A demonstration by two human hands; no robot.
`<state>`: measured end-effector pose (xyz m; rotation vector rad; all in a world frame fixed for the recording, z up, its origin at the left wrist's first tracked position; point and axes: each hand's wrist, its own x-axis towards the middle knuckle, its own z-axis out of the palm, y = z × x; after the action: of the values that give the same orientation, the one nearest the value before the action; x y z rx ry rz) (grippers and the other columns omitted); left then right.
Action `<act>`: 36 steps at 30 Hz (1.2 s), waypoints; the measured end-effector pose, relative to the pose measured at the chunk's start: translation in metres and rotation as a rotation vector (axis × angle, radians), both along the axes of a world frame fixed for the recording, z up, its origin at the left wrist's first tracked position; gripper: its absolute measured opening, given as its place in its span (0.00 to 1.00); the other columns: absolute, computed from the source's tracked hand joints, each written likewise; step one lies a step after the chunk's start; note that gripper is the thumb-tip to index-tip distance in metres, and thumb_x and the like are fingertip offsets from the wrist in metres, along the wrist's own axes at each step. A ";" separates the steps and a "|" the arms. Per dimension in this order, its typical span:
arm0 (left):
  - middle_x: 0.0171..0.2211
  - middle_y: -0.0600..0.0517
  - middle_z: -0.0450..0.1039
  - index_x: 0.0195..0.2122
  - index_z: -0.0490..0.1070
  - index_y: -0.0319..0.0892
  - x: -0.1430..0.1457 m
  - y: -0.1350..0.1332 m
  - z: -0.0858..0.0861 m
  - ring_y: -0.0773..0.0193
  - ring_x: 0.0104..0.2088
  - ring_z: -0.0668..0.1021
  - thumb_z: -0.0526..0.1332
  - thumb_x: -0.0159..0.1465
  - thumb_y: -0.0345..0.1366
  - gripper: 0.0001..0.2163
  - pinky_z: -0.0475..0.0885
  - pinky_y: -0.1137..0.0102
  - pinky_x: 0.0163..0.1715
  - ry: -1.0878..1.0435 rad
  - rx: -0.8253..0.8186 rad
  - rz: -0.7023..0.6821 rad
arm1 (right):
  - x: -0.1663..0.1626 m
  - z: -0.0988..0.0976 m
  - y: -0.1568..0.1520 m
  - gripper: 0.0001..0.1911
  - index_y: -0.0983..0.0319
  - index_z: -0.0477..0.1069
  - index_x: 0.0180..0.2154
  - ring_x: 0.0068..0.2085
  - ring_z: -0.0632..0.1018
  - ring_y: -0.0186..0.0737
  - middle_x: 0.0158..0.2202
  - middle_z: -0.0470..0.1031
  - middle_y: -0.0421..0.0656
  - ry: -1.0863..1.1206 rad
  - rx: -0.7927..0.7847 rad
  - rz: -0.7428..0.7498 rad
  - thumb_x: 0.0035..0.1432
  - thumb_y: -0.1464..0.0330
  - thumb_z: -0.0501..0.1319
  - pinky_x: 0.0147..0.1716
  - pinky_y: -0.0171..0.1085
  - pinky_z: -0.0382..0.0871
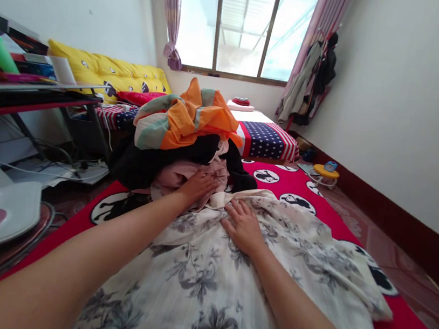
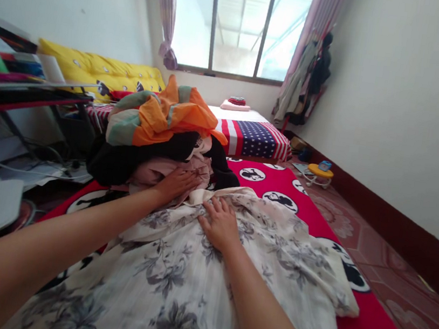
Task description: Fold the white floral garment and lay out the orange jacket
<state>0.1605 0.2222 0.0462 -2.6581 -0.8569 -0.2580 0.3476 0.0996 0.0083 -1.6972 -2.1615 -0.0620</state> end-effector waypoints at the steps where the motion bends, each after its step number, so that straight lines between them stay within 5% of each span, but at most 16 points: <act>1: 0.52 0.41 0.71 0.54 0.67 0.41 0.002 0.000 -0.001 0.50 0.55 0.68 0.48 0.66 0.26 0.18 0.59 0.50 0.55 -0.002 0.002 0.010 | 0.000 0.000 0.000 0.24 0.54 0.64 0.58 0.64 0.58 0.51 0.64 0.60 0.43 0.005 -0.004 -0.001 0.62 0.58 0.54 0.60 0.50 0.53; 9: 0.47 0.39 0.73 0.50 0.72 0.37 0.003 0.007 -0.006 0.47 0.56 0.64 0.49 0.62 0.24 0.19 0.57 0.48 0.56 -0.037 0.008 0.025 | 0.000 0.002 -0.001 0.24 0.52 0.63 0.59 0.65 0.57 0.50 0.64 0.61 0.42 0.032 -0.017 -0.006 0.62 0.58 0.54 0.60 0.50 0.54; 25: 0.47 0.43 0.71 0.47 0.75 0.46 0.008 0.026 -0.025 0.50 0.60 0.60 0.54 0.59 0.26 0.18 0.51 0.49 0.61 -0.190 -0.032 0.065 | 0.000 0.000 0.001 0.25 0.51 0.61 0.60 0.65 0.57 0.50 0.64 0.60 0.42 0.028 -0.040 -0.025 0.63 0.57 0.54 0.60 0.50 0.53; 31: 0.52 0.41 0.71 0.48 0.74 0.39 -0.001 0.011 0.006 0.54 0.59 0.64 0.52 0.59 0.24 0.18 0.52 0.53 0.61 -0.155 -0.039 -0.012 | -0.001 -0.001 0.001 0.25 0.52 0.62 0.60 0.65 0.57 0.51 0.64 0.60 0.44 0.041 -0.029 -0.031 0.62 0.57 0.54 0.60 0.52 0.54; 36: 0.40 0.45 0.76 0.36 0.76 0.40 0.004 -0.060 0.041 0.56 0.47 0.74 0.53 0.58 0.25 0.13 0.66 0.60 0.53 -0.366 -0.090 -0.010 | -0.002 0.001 -0.001 0.25 0.61 0.65 0.57 0.61 0.61 0.50 0.61 0.62 0.50 0.122 0.120 -0.030 0.58 0.62 0.58 0.58 0.47 0.57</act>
<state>0.1643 0.1618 0.0871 -2.7432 -0.9816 -0.7419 0.3457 0.0990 0.0098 -1.6226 -2.0029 -0.0920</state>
